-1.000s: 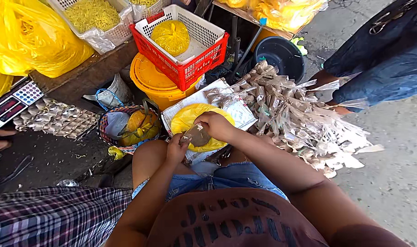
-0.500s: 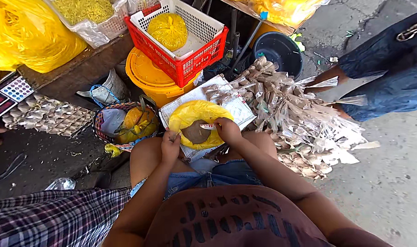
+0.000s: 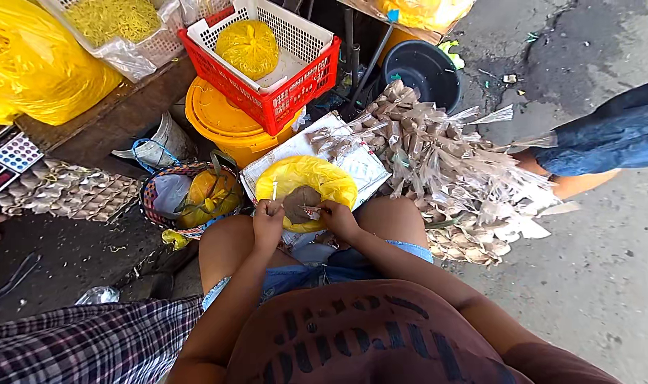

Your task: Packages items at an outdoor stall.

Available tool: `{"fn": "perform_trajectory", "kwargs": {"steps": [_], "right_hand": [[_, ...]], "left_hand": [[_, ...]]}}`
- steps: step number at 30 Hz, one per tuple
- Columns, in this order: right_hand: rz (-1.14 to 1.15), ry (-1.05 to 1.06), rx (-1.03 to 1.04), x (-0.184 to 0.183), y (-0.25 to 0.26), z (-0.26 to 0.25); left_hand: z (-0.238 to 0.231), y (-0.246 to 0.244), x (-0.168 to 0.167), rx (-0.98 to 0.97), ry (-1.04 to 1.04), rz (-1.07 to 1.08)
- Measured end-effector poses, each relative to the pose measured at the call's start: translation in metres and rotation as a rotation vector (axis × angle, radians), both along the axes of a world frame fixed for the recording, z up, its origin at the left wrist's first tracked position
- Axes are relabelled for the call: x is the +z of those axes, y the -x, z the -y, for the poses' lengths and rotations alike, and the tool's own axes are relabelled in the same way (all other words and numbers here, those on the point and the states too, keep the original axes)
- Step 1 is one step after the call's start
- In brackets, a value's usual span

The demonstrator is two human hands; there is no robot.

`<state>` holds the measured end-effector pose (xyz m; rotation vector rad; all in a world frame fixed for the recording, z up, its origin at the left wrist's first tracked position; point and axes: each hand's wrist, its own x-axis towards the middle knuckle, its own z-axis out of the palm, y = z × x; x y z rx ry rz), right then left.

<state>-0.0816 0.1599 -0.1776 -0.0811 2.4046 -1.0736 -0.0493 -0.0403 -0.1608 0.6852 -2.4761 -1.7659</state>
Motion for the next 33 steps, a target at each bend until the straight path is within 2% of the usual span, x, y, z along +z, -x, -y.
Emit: {"fn": "perform_trajectory", "kwargs": {"steps": [2,6,10,16,21,25,33], "right_hand": [[-0.018,-0.026,-0.003,0.0,0.0,-0.002],[-0.016,-0.03,0.036,-0.003,-0.003,0.006],[0.024,0.009,0.043,0.0,-0.004,0.014],[0.151,0.205,-0.134,-0.003,0.008,0.008],[0.148,0.238,-0.186,0.013,0.021,-0.007],[0.099,0.263,-0.18,0.039,0.039,-0.023],[0.007,0.292,-0.081,0.096,0.069,-0.051]], "left_hand": [[0.011,-0.002,-0.005,0.046,0.104,0.086],[0.01,-0.004,-0.009,-0.03,0.154,0.291],[-0.005,0.004,-0.007,-0.073,0.024,0.183],[-0.008,0.005,-0.013,-0.064,-0.113,-0.061],[0.008,-0.005,-0.019,-0.14,0.21,-0.116],[0.007,-0.008,-0.019,-0.229,0.419,-0.118],[0.009,-0.006,-0.026,-0.279,0.494,-0.204]]}}
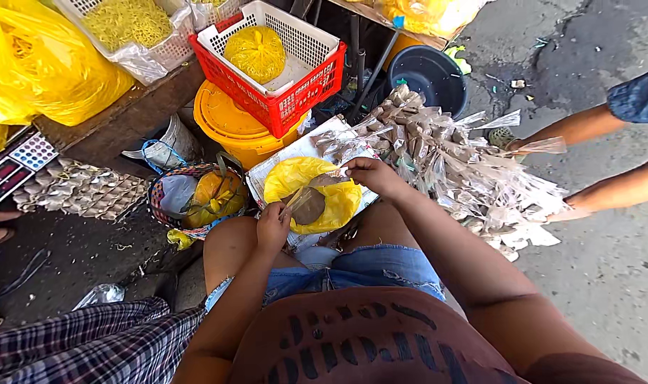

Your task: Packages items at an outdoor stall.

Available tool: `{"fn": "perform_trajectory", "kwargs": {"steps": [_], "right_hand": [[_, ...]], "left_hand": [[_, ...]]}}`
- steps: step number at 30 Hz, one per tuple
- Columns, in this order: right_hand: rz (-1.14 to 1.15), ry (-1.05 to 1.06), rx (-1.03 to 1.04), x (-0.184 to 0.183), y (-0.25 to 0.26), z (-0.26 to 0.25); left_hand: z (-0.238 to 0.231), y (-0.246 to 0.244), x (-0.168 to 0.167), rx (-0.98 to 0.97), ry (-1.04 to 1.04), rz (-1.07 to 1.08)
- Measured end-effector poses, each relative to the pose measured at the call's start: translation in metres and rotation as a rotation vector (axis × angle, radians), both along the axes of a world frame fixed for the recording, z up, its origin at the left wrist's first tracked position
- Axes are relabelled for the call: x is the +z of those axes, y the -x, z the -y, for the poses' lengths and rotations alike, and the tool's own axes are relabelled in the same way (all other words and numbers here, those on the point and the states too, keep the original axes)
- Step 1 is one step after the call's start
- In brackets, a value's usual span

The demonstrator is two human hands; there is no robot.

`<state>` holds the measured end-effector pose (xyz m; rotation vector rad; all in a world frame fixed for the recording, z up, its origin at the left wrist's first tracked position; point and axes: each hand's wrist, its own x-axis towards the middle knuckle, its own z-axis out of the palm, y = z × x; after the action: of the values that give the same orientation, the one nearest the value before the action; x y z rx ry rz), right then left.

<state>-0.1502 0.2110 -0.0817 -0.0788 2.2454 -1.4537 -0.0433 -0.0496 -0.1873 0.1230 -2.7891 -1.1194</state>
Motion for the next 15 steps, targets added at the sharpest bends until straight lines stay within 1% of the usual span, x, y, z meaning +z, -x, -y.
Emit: {"fn": "perform_trajectory", "kwargs": {"steps": [4,8,9,12,14,15], "right_hand": [[-0.009,-0.026,0.074,0.009,0.008,0.001],[-0.038,-0.097,0.215,0.003,0.013,0.022],[-0.065,-0.141,0.266,0.0,0.014,0.027],[-0.129,-0.327,0.424,-0.007,0.006,0.04],[-0.235,-0.395,0.496,0.002,-0.002,0.064],[-0.335,-0.4,0.513,0.008,-0.005,0.076]], "left_hand": [[0.001,0.0,0.0,-0.004,0.011,-0.004],[0.001,0.003,-0.002,-0.016,0.031,0.009],[0.0,0.003,-0.001,-0.028,0.029,0.061],[-0.009,0.002,0.014,-0.056,-0.016,0.358],[-0.006,-0.002,0.026,-0.014,-0.102,0.381],[-0.006,-0.003,0.03,0.016,-0.172,0.343]]}}
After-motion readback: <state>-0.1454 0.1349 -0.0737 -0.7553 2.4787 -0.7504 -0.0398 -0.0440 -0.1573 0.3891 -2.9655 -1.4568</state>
